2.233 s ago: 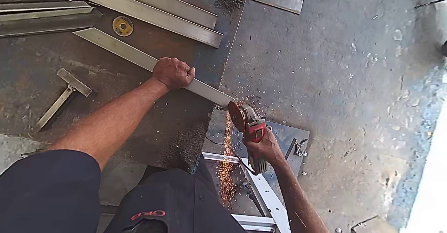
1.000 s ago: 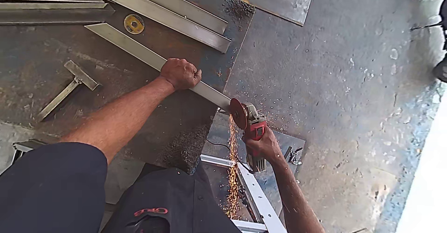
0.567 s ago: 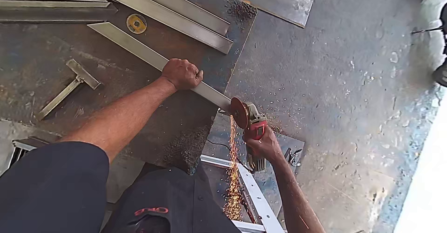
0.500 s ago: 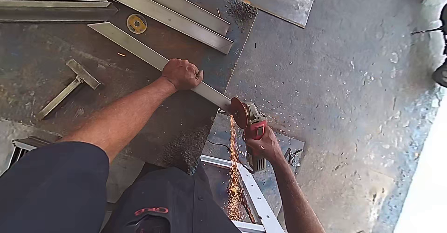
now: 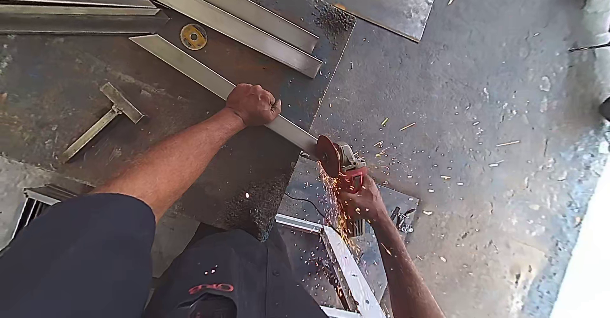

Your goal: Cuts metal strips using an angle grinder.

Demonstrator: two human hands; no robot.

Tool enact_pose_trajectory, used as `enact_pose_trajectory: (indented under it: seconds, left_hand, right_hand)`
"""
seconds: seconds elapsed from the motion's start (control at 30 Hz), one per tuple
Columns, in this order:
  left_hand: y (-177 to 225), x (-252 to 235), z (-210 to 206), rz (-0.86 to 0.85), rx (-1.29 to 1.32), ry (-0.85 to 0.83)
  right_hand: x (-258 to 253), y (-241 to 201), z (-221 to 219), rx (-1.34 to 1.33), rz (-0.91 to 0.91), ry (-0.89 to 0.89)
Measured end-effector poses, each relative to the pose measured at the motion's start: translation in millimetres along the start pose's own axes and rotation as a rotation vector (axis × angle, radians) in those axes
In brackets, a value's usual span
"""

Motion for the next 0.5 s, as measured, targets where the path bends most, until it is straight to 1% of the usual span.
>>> enact_pose_trajectory:
  seconds: [0.13, 0.23, 0.3, 0.5]
  left_hand:
    - [0.8, 0.1, 0.6, 0.005, -0.003, -0.015]
    - [0.8, -0.6, 0.0, 0.006, -0.018, -0.03]
    - [0.4, -0.7, -0.8, 0.003, -0.019, -0.023]
    - [1.2, 0.0, 1.5, 0.014, -0.018, -0.036]
  right_hand:
    - [-2.6, -0.2, -0.6, -0.012, -0.023, 0.006]
    - [-4.9, 0.7, -0.6, 0.013, 0.008, 0.007]
    - [-5.9, 4.8, -1.6, -0.014, 0.026, 0.007]
    - [-10.4, 1.1, 0.1, -0.005, 0.036, 0.017]
Point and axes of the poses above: each hand's wrist, its own x-axis away from the middle knuckle, its own z-axis out of the back of the hand, y = z × x, the point moved 5 cm from there along -x, towards the middle knuckle, and after that the axes turned 15 degrees about z, right-handed, at the moved point
